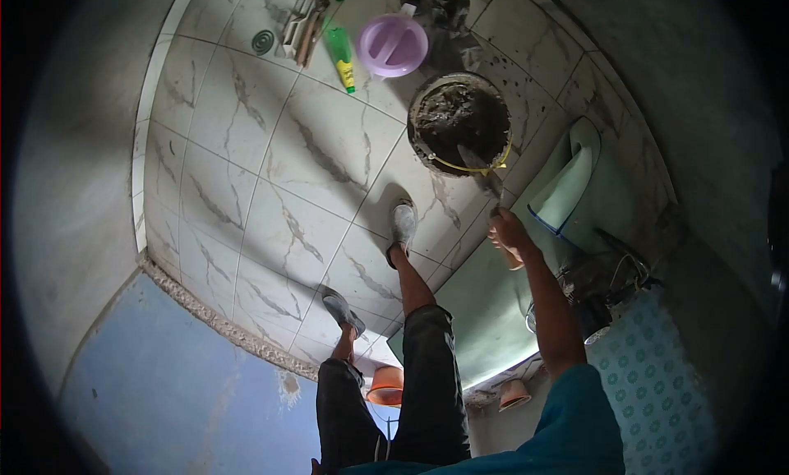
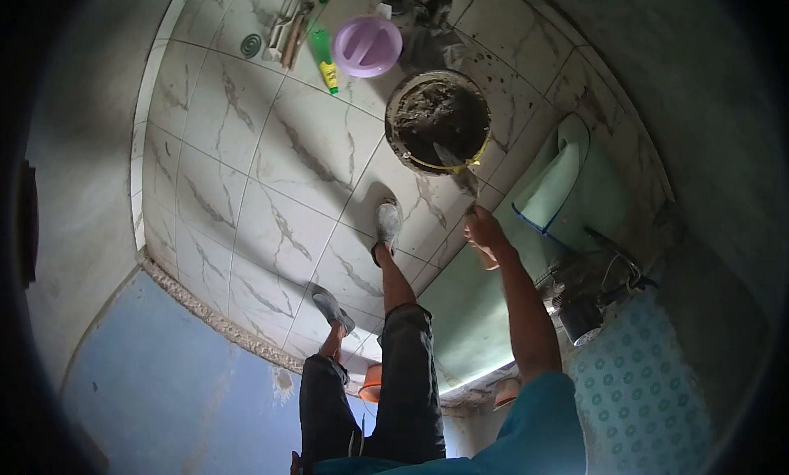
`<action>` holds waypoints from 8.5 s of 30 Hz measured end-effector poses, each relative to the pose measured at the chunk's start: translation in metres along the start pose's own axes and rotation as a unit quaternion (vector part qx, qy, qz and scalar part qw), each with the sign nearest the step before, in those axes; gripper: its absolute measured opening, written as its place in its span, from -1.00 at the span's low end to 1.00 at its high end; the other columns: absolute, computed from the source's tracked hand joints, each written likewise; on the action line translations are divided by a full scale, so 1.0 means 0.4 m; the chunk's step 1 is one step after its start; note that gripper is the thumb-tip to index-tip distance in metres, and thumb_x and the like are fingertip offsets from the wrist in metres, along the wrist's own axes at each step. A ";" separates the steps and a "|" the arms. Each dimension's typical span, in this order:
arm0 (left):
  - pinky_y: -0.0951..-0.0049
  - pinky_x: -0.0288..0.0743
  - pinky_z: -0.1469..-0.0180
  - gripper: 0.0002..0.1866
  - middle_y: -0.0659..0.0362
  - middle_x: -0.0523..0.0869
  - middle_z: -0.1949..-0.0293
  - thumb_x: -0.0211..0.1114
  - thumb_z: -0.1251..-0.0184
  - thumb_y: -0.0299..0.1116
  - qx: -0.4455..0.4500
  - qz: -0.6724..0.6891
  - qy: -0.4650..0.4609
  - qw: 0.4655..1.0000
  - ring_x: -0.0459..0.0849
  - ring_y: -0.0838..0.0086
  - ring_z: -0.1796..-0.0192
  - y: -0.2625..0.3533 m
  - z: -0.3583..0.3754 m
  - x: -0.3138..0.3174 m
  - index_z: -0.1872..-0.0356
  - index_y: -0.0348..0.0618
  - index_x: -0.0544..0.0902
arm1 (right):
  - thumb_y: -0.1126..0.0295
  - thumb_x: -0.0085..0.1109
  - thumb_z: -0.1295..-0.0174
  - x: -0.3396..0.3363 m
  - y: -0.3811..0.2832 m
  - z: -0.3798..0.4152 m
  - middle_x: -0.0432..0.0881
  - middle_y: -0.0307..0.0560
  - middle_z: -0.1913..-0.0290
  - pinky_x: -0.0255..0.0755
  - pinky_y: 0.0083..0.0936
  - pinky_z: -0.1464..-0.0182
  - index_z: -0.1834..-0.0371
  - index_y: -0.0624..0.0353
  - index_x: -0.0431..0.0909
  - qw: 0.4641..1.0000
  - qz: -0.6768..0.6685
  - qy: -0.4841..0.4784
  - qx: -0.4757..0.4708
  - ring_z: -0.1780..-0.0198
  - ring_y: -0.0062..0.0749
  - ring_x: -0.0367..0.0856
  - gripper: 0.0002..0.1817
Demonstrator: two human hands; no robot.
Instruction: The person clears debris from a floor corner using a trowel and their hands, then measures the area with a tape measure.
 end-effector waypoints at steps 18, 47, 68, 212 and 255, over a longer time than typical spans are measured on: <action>0.38 0.51 0.06 -0.51 0.11 0.66 0.12 0.00 -0.40 -0.02 -0.074 -0.196 0.052 0.976 0.61 0.43 0.16 0.113 -0.121 -0.035 -0.04 -0.25 0.54 | 0.26 0.03 -0.11 0.150 0.095 0.020 0.44 0.24 0.12 0.40 0.04 0.11 -0.03 0.19 0.29 0.969 -0.058 0.231 -0.061 0.20 0.29 0.49 -0.57; 0.36 0.51 0.05 -0.64 0.09 0.61 0.02 0.14 -0.31 -0.23 0.298 0.164 0.038 0.939 0.62 0.33 0.10 -0.294 -0.068 0.078 -0.08 -0.14 0.53 | 0.51 0.07 -0.02 0.074 -0.033 0.662 0.41 -0.06 0.63 0.39 -0.26 0.65 0.46 0.17 0.37 0.952 -0.197 -0.185 0.140 0.68 -0.22 0.43 -0.93; 0.22 0.49 0.23 -0.46 -0.03 0.58 0.06 0.18 -0.20 -0.03 0.080 0.897 0.081 0.427 0.64 0.20 0.18 -0.997 -0.280 0.428 -0.09 -0.18 0.39 | 0.51 0.18 0.03 1.109 -1.085 1.449 0.52 0.01 0.56 0.50 -0.30 0.59 0.46 0.26 0.44 0.563 0.586 -0.420 -0.404 0.59 -0.24 0.57 -0.88; 0.36 0.40 -0.05 -0.39 -0.13 0.65 0.10 0.24 -0.21 -0.10 -0.226 0.882 0.290 0.295 0.63 0.24 0.05 -3.211 -1.595 1.530 -0.14 -0.39 0.43 | 0.50 0.04 -0.08 3.271 3.222 2.638 0.55 0.40 0.09 0.49 -0.21 -0.02 0.01 0.54 0.39 -0.288 0.576 -0.332 -0.689 0.01 0.06 0.58 -0.59; 0.38 0.37 -0.09 -0.39 -0.10 0.64 0.07 0.26 -0.22 -0.14 -0.245 0.884 0.292 0.270 0.60 0.28 0.01 -3.198 -1.588 1.518 -0.18 -0.37 0.40 | 0.48 0.03 -0.08 3.276 3.204 2.595 0.57 0.43 0.16 0.50 -0.15 0.02 -0.06 0.52 0.29 -0.386 0.541 -0.363 -0.653 0.07 0.13 0.60 -0.54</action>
Point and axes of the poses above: each hand's wrist, its own z-axis away from the middle knuckle, its own x-axis out of the palm, y = z × x, the point moved 10 cm from there along -z, towards the middle knuckle
